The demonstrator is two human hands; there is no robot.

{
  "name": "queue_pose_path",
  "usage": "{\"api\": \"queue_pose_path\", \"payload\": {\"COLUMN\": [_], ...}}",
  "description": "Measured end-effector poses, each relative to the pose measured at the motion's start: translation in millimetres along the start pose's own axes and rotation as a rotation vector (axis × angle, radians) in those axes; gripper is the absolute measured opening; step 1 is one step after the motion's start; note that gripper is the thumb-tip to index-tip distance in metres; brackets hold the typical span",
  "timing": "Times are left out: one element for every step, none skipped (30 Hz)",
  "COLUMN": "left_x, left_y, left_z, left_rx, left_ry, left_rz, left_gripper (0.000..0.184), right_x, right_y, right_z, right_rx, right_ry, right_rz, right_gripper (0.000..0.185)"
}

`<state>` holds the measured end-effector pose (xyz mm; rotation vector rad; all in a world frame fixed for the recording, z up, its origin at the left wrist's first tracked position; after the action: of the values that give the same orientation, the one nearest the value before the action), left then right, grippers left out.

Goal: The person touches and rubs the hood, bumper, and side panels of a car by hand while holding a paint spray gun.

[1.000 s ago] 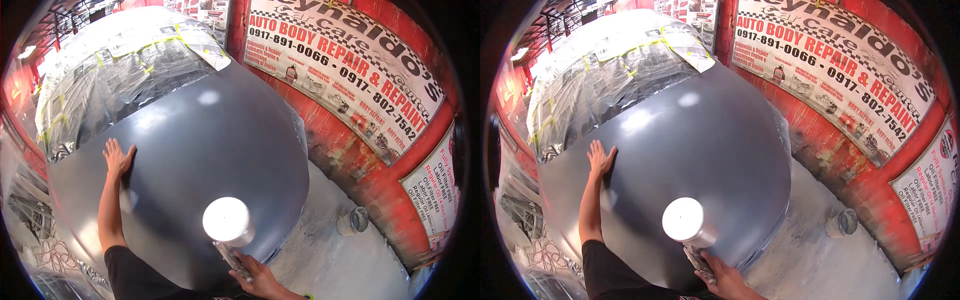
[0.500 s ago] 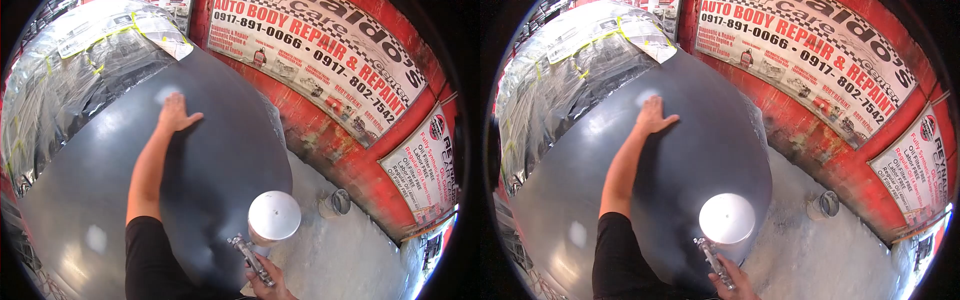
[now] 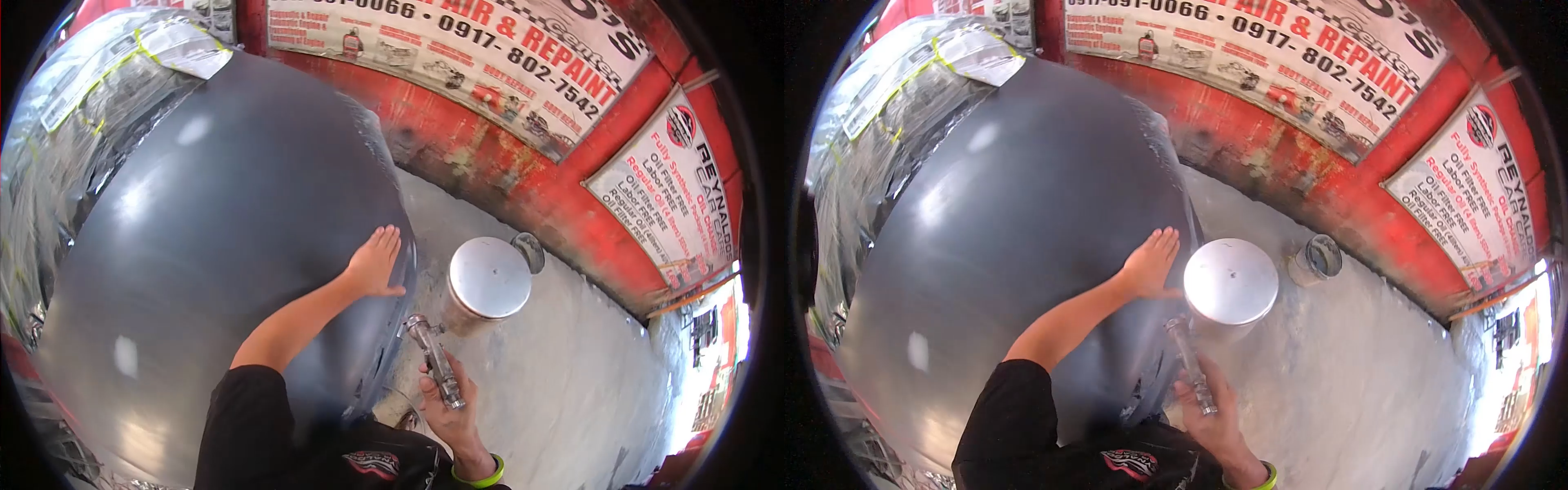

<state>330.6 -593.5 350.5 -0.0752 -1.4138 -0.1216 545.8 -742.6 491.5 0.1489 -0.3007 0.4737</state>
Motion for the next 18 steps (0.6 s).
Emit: {"api": "queue_pose_path", "payload": {"left_x": [-8,-21,-35,-49,-61,-71,-80,-87,-103,-121,-161,-165,-166,-132,-81,-35,4,40], "left_y": [-5,-9,-13,-15,-18,-26,-34,-46,-68,-93,-129,-165,-203,-239,-272,-301,-317,-332], "left_z": [-22,-44,-66,-86,-105,-126,-148,-174,-212,-251,-303,-341,-377,-379,-373,-367,-355,-346], "left_rx": [-0.032,-0.063,-0.094,-0.109,-0.121,-0.114,-0.107,-0.078,-0.111,-0.14,-0.199,-0.278,-0.316,-0.123,0.161,0.419,0.525,0.597], "left_ry": [0.039,0.078,0.116,0.061,0.007,-0.119,-0.245,-0.446,-0.598,-0.749,-1.007,-1.23,-1.429,-1.682,-1.983,-2.24,-2.369,-2.437], "left_rz": [0.024,0.047,0.072,0.118,0.165,0.185,0.205,0.193,0.168,0.137,0.403,0.62,0.871,1.074,1.22,1.268,1.212,1.127], "left_gripper": [0.113,0.116,0.118,0.118,0.117,0.115,0.113,0.109,0.103,0.098,0.084,0.077,0.07,0.073,0.076,0.079,0.082,0.085], "right_x": [14,27,39,51,63,73,82,92,100,107,112,117,119,121,123,122,119,118], "right_y": [-5,-11,-17,-22,-28,-34,-40,-46,-51,-54,-58,-62,-65,-68,-70,-72,-73,-72], "right_z": [-5,-11,-15,-19,-22,-27,-31,-35,-37,-41,-44,-46,-48,-50,-53,-55,-58,-60], "right_rx": [-0.01,-0.02,-0.02,-0.017,-0.012,-0.033,-0.052,-0.068,-0.003,0.066,0.098,0.13,0.126,0.124,0.091,0.06,0.027,0.046], "right_ry": [0.008,0.016,0.018,0.021,0.025,0.041,0.056,0.066,0.02,-0.027,-0.044,-0.061,-0.052,-0.04,-0.003,0.034,0.071,0.069], "right_rz": [-0.031,-0.061,-0.086,-0.11,-0.131,-0.139,-0.145,-0.146,-0.137,-0.124,-0.111,-0.098,-0.087,-0.071,-0.047,-0.015,0.022,0.027], "right_gripper": [0.049,0.049,0.048,0.048,0.047,0.047,0.047,0.047,0.045,0.044,0.043,0.042,0.042,0.042,0.042,0.041,0.041,0.04]}}
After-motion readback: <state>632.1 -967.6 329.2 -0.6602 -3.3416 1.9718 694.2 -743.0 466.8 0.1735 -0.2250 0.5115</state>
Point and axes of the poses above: each hand's wrist, its own y-axis towards the middle knuckle, its own x-axis out of the back of the hand, z = x × y, the point moved 9 cm from there along y, towards the middle knuckle, and after that the axes turned 5 degrees about x, right-handed, at the moved point
